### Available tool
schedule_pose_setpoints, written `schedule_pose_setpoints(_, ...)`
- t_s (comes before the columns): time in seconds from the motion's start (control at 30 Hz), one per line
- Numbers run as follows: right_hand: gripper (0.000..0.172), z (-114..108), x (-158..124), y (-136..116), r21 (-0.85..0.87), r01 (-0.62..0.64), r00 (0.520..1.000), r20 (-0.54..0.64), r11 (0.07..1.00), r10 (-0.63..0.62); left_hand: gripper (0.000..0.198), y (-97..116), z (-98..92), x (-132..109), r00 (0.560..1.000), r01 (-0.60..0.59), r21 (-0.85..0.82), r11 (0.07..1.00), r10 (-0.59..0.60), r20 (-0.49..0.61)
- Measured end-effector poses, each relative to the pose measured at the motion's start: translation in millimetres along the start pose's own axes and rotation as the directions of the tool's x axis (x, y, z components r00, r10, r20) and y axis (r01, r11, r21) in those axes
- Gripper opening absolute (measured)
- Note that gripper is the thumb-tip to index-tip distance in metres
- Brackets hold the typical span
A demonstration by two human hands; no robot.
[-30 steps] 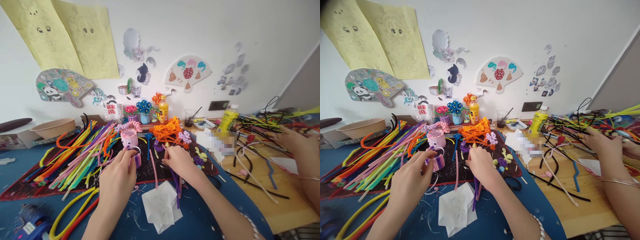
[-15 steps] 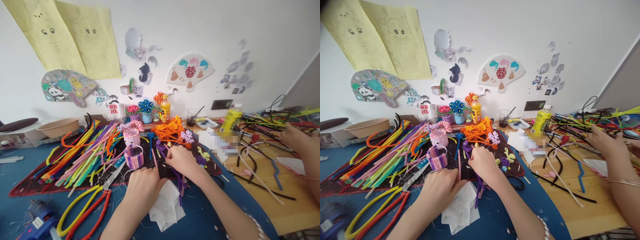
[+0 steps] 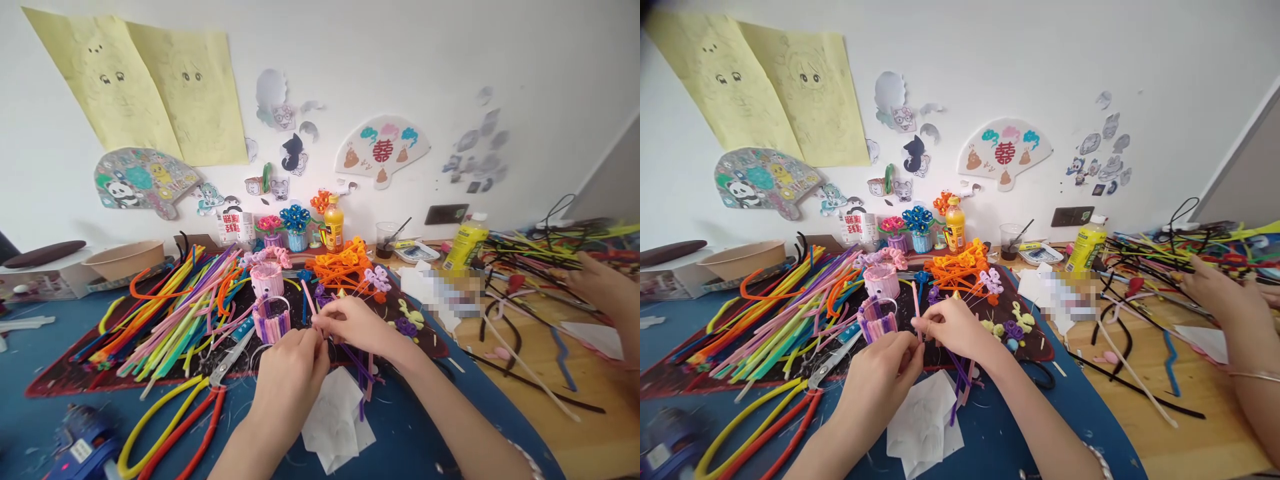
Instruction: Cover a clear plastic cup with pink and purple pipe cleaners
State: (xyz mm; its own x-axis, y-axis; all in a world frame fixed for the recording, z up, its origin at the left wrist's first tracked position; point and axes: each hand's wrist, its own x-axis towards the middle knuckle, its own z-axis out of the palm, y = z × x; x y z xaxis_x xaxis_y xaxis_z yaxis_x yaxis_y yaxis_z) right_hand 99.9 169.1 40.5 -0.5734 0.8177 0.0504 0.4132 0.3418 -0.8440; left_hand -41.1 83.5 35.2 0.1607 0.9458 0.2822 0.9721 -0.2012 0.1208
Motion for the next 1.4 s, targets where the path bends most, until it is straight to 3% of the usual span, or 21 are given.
schedule_pose_setpoints(0.07,0.042,2,1,0,0.230,0.017,0.998,0.051,0.973,-0.029,0.028,-1,1.2,-1,0.999,-0.034,-0.072,0.997,0.031,-0.033)
schedule_pose_setpoints(0.13,0.041,2,2,-1,0.314,0.028,0.998,0.051,0.949,-0.046,0.028,-4,1.8,-2,0.997,-0.025,-0.194,0.981,0.010,-0.076)
schedule_pose_setpoints(0.23,0.040,0,1,-4,0.316,0.093,0.994,0.030,0.944,-0.108,0.026,-9,-0.1,0,0.976,0.110,-0.460,0.881,-0.183,-0.118)
schedule_pose_setpoints(0.3,0.041,-1,-1,-7,0.302,0.136,0.986,0.052,0.944,-0.159,0.026,-14,-2.8,3,0.947,0.151,-0.665,0.731,-0.300,-0.115)
schedule_pose_setpoints(0.37,0.042,-1,-4,-9,0.298,0.162,0.976,0.091,0.941,-0.197,0.025,-17,-5.8,5,0.929,0.108,-0.837,0.537,-0.354,-0.107)
schedule_pose_setpoints(0.5,0.041,2,-5,-11,0.415,0.129,0.977,0.101,0.901,-0.186,0.027,-18,-12.3,6,0.896,0.028,-0.974,0.226,-0.437,-0.076)
schedule_pose_setpoints(0.6,0.036,1,-3,-9,0.613,0.110,0.991,-0.003,0.782,-0.137,0.027,-17,-17.8,3,0.877,-0.050,-0.997,0.064,-0.474,-0.074)
schedule_pose_setpoints(0.73,0.027,1,-1,-8,0.810,0.136,0.988,-0.071,0.571,-0.136,0.028,-14,-22.8,2,0.893,-0.126,-0.988,-0.093,-0.444,-0.072)
schedule_pose_setpoints(0.9,0.027,8,-2,-13,0.904,0.171,0.979,-0.109,0.393,-0.175,0.025,-12,-23.2,3,0.922,-0.084,-0.985,-0.153,-0.386,-0.019)
schedule_pose_setpoints(1.03,0.024,14,-1,-15,0.920,0.184,0.982,-0.159,0.346,-0.101,0.024,-11,-22.8,2,0.922,-0.081,-0.982,-0.169,-0.387,-0.010)
schedule_pose_setpoints(1.23,0.028,17,0,-16,0.940,0.113,0.994,-0.101,0.322,-0.052,0.021,-14,-19.4,0,0.873,-0.117,-0.993,-0.019,-0.478,-0.094)
schedule_pose_setpoints(1.4,0.027,21,-2,-18,0.943,0.124,0.992,-0.112,0.310,-0.056,0.018,-15,-17.5,-1,0.817,-0.161,-0.982,0.094,-0.546,-0.186)
